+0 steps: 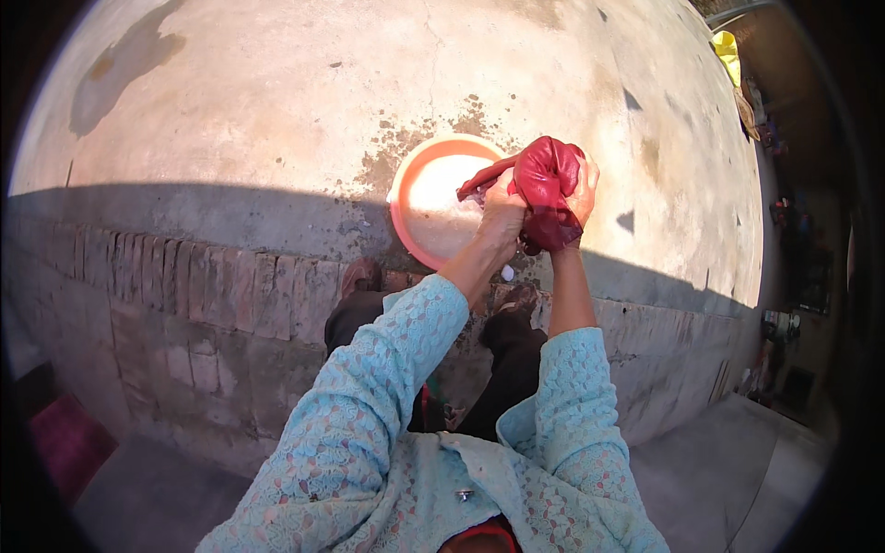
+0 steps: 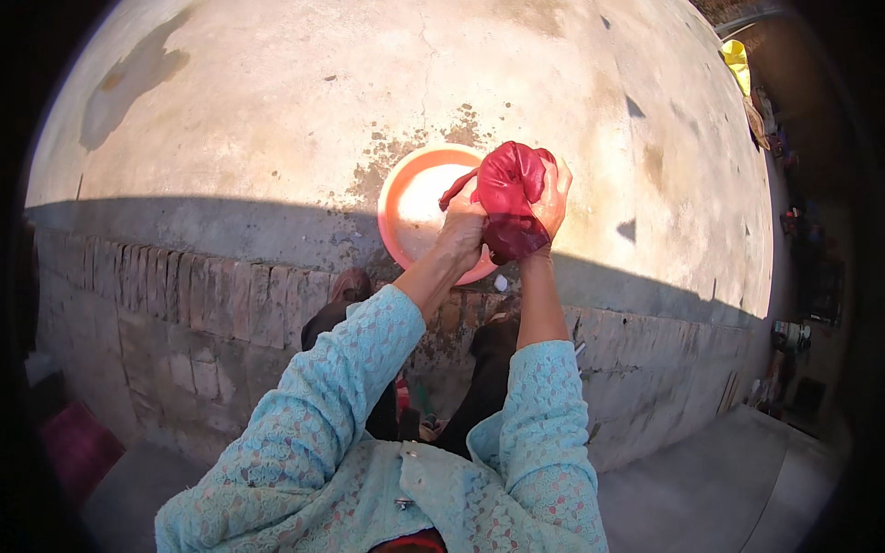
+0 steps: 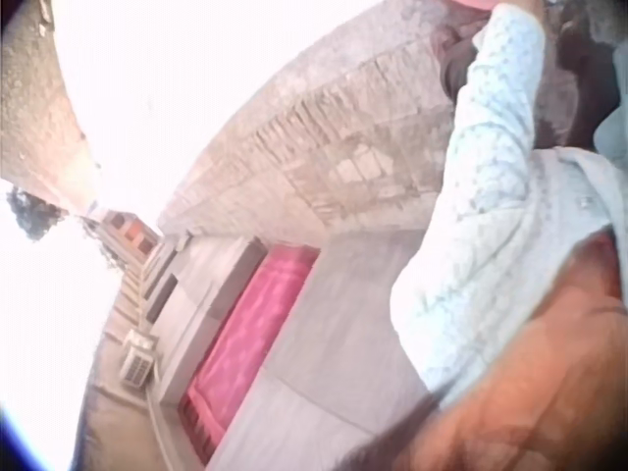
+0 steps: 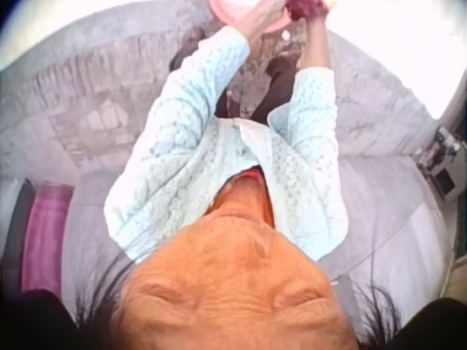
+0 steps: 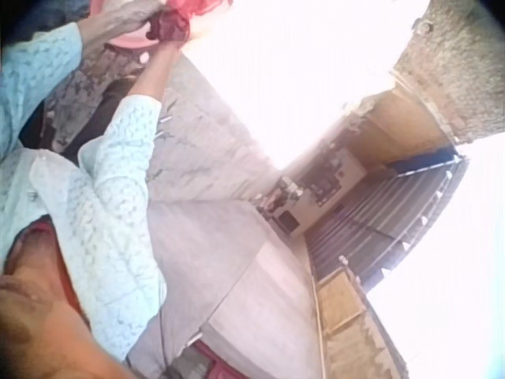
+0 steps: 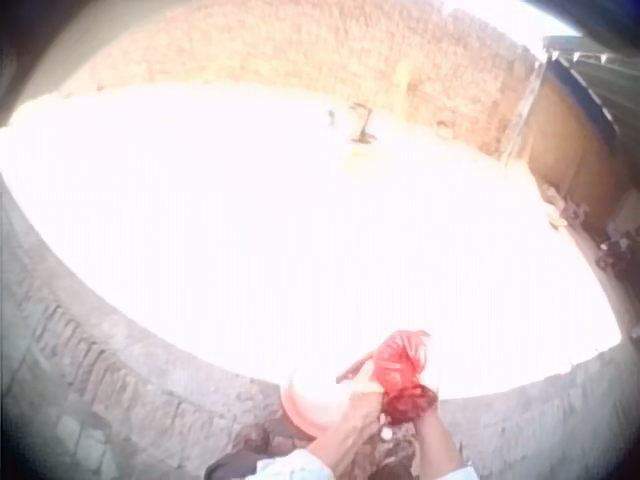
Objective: The person washes a red cloth by hand in a pink basin filled with soapy water, repeatedly scrubbing and wringing it. The person then moves to a water tap and rinses the cloth under running water.
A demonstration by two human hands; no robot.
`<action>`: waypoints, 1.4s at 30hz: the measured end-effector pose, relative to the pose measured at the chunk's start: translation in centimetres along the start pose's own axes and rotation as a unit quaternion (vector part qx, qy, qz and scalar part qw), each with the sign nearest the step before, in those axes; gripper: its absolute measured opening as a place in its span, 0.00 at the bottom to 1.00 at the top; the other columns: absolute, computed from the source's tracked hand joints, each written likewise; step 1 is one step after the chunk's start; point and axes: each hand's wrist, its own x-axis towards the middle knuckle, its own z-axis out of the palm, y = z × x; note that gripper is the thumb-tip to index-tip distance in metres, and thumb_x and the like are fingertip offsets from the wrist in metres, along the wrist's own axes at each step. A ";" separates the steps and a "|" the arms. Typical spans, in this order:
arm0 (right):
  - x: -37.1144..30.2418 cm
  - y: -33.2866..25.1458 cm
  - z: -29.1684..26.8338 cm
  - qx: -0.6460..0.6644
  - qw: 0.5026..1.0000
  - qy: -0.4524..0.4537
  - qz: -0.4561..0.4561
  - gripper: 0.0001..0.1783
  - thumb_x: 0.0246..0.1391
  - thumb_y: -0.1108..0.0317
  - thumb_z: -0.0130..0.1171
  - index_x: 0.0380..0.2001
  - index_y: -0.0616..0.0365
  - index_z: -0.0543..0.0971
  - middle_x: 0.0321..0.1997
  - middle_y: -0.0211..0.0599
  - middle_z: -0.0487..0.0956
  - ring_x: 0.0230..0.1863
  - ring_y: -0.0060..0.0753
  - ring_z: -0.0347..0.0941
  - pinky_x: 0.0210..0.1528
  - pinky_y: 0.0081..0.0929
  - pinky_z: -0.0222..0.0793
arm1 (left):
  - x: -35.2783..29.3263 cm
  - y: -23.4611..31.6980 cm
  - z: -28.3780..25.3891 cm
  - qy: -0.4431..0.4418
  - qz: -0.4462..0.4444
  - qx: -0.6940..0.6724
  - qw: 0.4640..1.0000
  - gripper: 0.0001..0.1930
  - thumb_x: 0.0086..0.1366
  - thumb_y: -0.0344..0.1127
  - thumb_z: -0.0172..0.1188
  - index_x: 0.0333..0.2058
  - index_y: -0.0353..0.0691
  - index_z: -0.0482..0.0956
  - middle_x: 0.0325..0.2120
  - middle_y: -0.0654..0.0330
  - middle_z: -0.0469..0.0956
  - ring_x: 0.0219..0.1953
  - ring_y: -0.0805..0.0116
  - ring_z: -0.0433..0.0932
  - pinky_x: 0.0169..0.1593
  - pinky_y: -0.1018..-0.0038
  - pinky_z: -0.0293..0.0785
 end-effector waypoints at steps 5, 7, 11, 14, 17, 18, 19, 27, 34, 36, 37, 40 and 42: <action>-5.9 -5.6 -1.2 0.068 0.985 -0.162 -0.003 0.32 0.44 0.47 0.63 0.50 0.52 0.72 0.61 0.54 0.57 0.62 0.53 0.55 0.61 0.39 0.52 | 1.1 2.0 -2.5 0.014 -0.139 -0.143 0.980 0.19 0.68 0.46 0.40 0.44 0.39 0.72 0.37 0.56 0.76 0.35 0.65 0.77 0.40 0.72 0.77; -6.9 -8.9 -1.3 0.013 0.980 -0.197 -0.025 0.32 0.45 0.43 0.61 0.48 0.52 0.73 0.60 0.56 0.57 0.64 0.58 0.49 0.64 0.45 0.45 | 2.0 0.9 -3.7 -0.026 -0.141 -0.107 0.984 0.22 0.66 0.52 0.39 0.36 0.38 0.73 0.28 0.59 0.73 0.30 0.65 0.74 0.36 0.75 0.74; -4.8 -4.4 1.5 0.098 0.984 0.061 0.135 0.20 0.45 0.53 0.64 0.32 0.55 0.70 0.39 0.41 0.65 0.40 0.40 0.62 0.49 0.36 0.59 | 0.4 -0.3 -0.6 -0.043 0.035 0.084 0.995 0.07 0.63 0.35 0.49 0.37 0.38 0.70 0.32 0.62 0.72 0.33 0.72 0.72 0.39 0.75 0.71; -1.5 -1.4 0.9 0.283 0.909 0.158 0.263 0.13 0.42 0.69 0.64 0.24 0.55 0.67 0.25 0.24 0.64 0.28 0.20 0.62 0.33 0.20 0.62 | -0.7 0.5 0.6 -0.049 -0.008 0.130 0.990 0.09 0.60 0.33 0.53 0.38 0.37 0.71 0.34 0.61 0.73 0.38 0.75 0.72 0.44 0.76 0.69; -2.5 -0.4 0.0 0.348 0.898 0.117 0.243 0.16 0.36 0.80 0.61 0.18 0.52 0.63 0.21 0.19 0.62 0.24 0.14 0.58 0.27 0.15 0.58 | -0.5 1.6 1.2 -0.073 -0.053 -0.017 0.996 0.10 0.61 0.38 0.54 0.38 0.39 0.72 0.35 0.61 0.74 0.37 0.75 0.73 0.43 0.76 0.70; -2.7 -1.8 -0.1 0.363 0.896 0.071 0.245 0.18 0.35 0.81 0.60 0.16 0.51 0.61 0.21 0.19 0.62 0.24 0.14 0.57 0.27 0.14 0.57 | 0.1 1.6 0.4 -0.086 -0.032 -0.029 0.995 0.13 0.62 0.44 0.55 0.37 0.41 0.73 0.35 0.62 0.75 0.36 0.75 0.74 0.41 0.74 0.72; -3.2 -3.5 -0.3 0.346 0.907 0.021 0.238 0.17 0.35 0.82 0.60 0.17 0.52 0.62 0.21 0.20 0.62 0.24 0.12 0.57 0.27 0.13 0.58 | 0.7 1.9 -0.7 -0.059 -0.051 -0.044 0.996 0.18 0.63 0.50 0.52 0.38 0.40 0.72 0.36 0.60 0.75 0.35 0.71 0.75 0.40 0.70 0.74; -3.3 -3.8 0.4 0.274 0.945 0.101 0.148 0.18 0.39 0.74 0.53 0.37 0.60 0.66 0.34 0.37 0.70 0.33 0.28 0.67 0.40 0.27 0.68 | 0.7 0.8 -1.0 -0.014 -0.052 -0.058 0.997 0.12 0.64 0.37 0.49 0.44 0.38 0.70 0.40 0.56 0.75 0.40 0.65 0.76 0.45 0.67 0.76; -3.2 -6.2 -0.3 0.295 0.937 -0.036 0.181 0.26 0.38 0.64 0.56 0.45 0.58 0.72 0.49 0.48 0.67 0.53 0.45 0.62 0.56 0.35 0.57 | 2.4 1.3 -2.9 -0.134 -0.086 -0.058 0.986 0.10 0.65 0.36 0.46 0.40 0.39 0.71 0.36 0.60 0.74 0.38 0.69 0.74 0.42 0.72 0.74; -5.0 -8.7 1.1 0.058 0.998 -0.002 -0.011 0.22 0.33 0.56 0.66 0.36 0.46 0.75 0.48 0.45 0.66 0.52 0.49 0.60 0.57 0.45 0.53 | 1.1 3.0 -3.0 -0.127 -0.132 -0.134 0.974 0.10 0.65 0.39 0.44 0.36 0.40 0.71 0.32 0.61 0.74 0.33 0.71 0.73 0.37 0.73 0.74; -5.5 -9.8 2.2 -0.005 0.998 0.039 -0.050 0.18 0.33 0.54 0.68 0.27 0.44 0.74 0.47 0.42 0.67 0.49 0.50 0.60 0.54 0.47 0.53 | 1.3 2.6 -3.5 -0.107 -0.117 -0.108 0.981 0.10 0.65 0.38 0.44 0.35 0.40 0.71 0.32 0.61 0.74 0.32 0.71 0.73 0.37 0.73 0.74; -4.5 -6.8 3.1 -0.009 0.997 0.077 0.022 0.18 0.37 0.58 0.68 0.18 0.50 0.67 0.32 0.34 0.70 0.38 0.43 0.65 0.40 0.37 0.60 | 1.9 1.9 -3.5 -0.065 -0.005 -0.013 0.998 0.12 0.66 0.38 0.44 0.40 0.36 0.70 0.33 0.58 0.74 0.32 0.67 0.74 0.40 0.74 0.75; -1.8 -5.0 1.3 0.167 0.968 0.071 0.174 0.17 0.45 0.60 0.63 0.24 0.57 0.67 0.26 0.35 0.68 0.31 0.34 0.66 0.34 0.32 0.62 | 1.8 1.3 -2.5 -0.054 0.032 0.017 0.998 0.11 0.61 0.26 0.43 0.42 0.36 0.70 0.34 0.59 0.74 0.33 0.70 0.74 0.40 0.75 0.74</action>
